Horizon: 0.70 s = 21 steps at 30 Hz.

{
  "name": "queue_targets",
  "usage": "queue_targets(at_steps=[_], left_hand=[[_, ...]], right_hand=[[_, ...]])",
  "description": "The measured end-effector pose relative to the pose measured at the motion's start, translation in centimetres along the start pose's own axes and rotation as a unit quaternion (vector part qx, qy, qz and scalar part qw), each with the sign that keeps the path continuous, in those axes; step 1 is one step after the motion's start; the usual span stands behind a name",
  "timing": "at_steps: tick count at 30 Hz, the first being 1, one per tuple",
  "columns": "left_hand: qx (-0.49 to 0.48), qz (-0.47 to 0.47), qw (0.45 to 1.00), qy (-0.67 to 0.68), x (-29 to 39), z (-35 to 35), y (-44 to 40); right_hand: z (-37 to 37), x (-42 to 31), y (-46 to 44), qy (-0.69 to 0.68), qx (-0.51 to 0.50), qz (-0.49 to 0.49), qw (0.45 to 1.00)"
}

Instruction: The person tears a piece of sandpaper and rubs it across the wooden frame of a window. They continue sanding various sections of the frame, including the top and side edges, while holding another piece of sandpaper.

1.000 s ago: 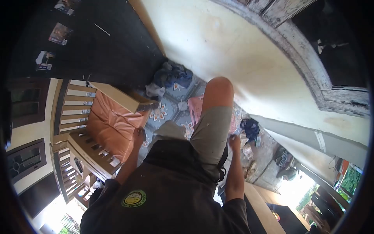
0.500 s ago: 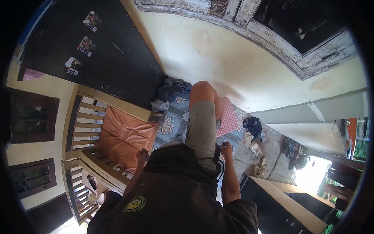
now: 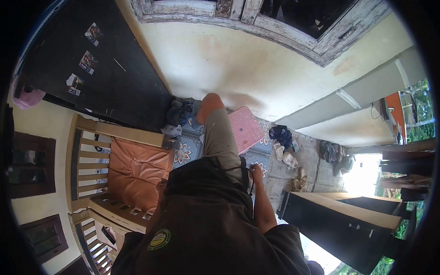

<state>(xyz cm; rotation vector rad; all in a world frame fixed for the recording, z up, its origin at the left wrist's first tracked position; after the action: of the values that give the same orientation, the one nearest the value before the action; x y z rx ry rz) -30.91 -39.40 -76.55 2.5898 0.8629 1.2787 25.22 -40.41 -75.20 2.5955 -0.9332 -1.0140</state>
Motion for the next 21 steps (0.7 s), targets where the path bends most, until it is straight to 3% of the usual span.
queue_targets(at_steps=[1,4,6,7,10,12,14,16,18,20,21], left_hand=[[0.027,-0.014,0.999,-0.016,-4.3,1.1,-0.7],[0.043,-0.126,0.989,-0.063,-7.8,1.4,0.5],[0.063,-0.166,0.98,-0.089,-7.2,1.1,1.2],[0.075,-0.168,0.978,-0.096,-6.8,0.9,1.3],[0.085,-0.12,0.983,-0.106,-3.9,0.1,0.3],[0.064,-0.074,0.99,-0.104,-0.7,-0.7,-0.9],[0.038,-0.031,0.993,-0.105,0.6,-0.3,-1.9],[0.056,0.029,0.998,-0.01,2.4,1.0,-4.5],[0.048,0.054,0.997,-0.008,6.1,2.2,-6.8],[0.033,0.08,0.996,-0.001,10.1,5.0,-8.8],[0.011,0.083,0.993,0.087,11.9,6.6,-10.1]], right_hand=[[-0.7,-0.2,1.7,-0.09,0.002,0.034,0.995],[-0.6,1.8,5.1,0.021,0.013,0.075,0.997],[2.0,7.8,5.7,0.013,0.046,0.093,0.994],[1.6,7.3,6.6,0.016,0.001,0.137,0.99],[1.6,6.5,7.0,0.025,0.003,0.185,0.982],[1.4,5.1,4.9,0.056,-0.01,0.185,0.981],[0.7,3.8,2.2,-0.001,0.028,0.157,0.987],[-1.8,0.0,-0.9,-0.057,0.062,0.119,0.989],[-3.8,-1.4,-4.8,-0.095,0.095,0.11,0.985],[-7.7,-4.1,-7.7,-0.057,0.131,0.113,0.983],[-9.6,-5.0,-9.4,-0.058,0.14,0.119,0.981]])
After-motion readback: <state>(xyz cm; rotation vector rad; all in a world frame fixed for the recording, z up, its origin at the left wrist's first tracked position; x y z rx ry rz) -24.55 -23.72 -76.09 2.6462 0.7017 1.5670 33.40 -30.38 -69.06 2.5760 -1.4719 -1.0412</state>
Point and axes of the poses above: each hand's wrist, its own y-axis away from the middle knuckle, its own z-axis out of the palm, x = y × z, the point moved 6 cm from there along -y, towards the middle knuckle, and after that the axes turned 4 degrees about z, right-handed, at the moved point
